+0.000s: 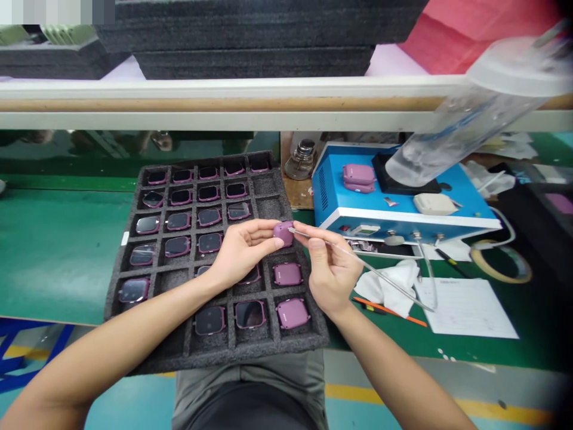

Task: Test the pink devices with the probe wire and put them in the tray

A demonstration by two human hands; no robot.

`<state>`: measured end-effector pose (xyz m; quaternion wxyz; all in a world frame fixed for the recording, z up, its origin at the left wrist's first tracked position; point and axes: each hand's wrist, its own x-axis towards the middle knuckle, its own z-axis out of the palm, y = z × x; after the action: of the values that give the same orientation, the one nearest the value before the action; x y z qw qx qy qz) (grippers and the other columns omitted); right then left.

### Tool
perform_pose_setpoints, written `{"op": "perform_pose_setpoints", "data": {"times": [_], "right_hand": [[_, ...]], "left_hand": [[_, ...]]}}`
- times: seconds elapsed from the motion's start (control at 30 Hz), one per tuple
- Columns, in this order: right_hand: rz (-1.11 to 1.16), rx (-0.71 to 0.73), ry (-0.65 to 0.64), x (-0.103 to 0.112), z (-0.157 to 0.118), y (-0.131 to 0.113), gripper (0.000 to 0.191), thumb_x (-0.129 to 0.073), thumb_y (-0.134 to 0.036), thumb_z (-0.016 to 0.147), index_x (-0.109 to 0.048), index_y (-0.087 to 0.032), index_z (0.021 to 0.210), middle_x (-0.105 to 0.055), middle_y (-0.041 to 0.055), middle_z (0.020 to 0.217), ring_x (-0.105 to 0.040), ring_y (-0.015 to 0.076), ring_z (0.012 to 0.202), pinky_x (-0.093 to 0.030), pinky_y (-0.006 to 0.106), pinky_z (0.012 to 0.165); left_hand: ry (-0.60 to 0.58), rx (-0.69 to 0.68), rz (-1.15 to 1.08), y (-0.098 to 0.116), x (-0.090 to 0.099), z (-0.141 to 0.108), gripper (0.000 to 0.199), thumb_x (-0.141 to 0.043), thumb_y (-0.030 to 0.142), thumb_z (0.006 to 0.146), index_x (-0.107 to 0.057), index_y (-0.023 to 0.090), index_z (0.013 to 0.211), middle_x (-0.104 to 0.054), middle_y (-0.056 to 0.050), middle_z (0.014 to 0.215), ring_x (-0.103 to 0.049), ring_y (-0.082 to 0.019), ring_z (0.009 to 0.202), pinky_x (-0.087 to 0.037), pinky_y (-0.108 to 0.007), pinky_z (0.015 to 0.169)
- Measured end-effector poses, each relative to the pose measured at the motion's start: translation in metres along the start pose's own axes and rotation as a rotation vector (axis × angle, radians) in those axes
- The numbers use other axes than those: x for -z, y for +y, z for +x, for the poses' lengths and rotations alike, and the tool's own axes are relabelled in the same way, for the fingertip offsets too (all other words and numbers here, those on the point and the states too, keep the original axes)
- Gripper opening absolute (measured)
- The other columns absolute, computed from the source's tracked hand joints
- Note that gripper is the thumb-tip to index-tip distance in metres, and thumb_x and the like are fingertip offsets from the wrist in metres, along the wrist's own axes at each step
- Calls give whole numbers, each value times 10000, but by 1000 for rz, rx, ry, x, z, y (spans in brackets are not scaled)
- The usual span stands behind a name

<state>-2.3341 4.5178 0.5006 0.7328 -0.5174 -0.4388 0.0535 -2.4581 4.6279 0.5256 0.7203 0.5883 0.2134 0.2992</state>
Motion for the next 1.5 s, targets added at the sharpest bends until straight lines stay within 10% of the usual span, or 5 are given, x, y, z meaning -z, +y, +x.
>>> {"op": "perform_pose_setpoints", "data": {"times": [1.5], "right_hand": [[63, 10, -27, -3, 2, 6, 163, -606, -286, 1002, -753, -236, 1052, -776, 77, 1111, -748, 227, 1056, -624, 436, 976]], "left_hand": [[21, -19, 30, 1, 3, 1, 468, -944, 335, 642, -796, 168, 1053, -806, -105, 1058, -769, -261, 1000, -568, -443, 1038]]}}
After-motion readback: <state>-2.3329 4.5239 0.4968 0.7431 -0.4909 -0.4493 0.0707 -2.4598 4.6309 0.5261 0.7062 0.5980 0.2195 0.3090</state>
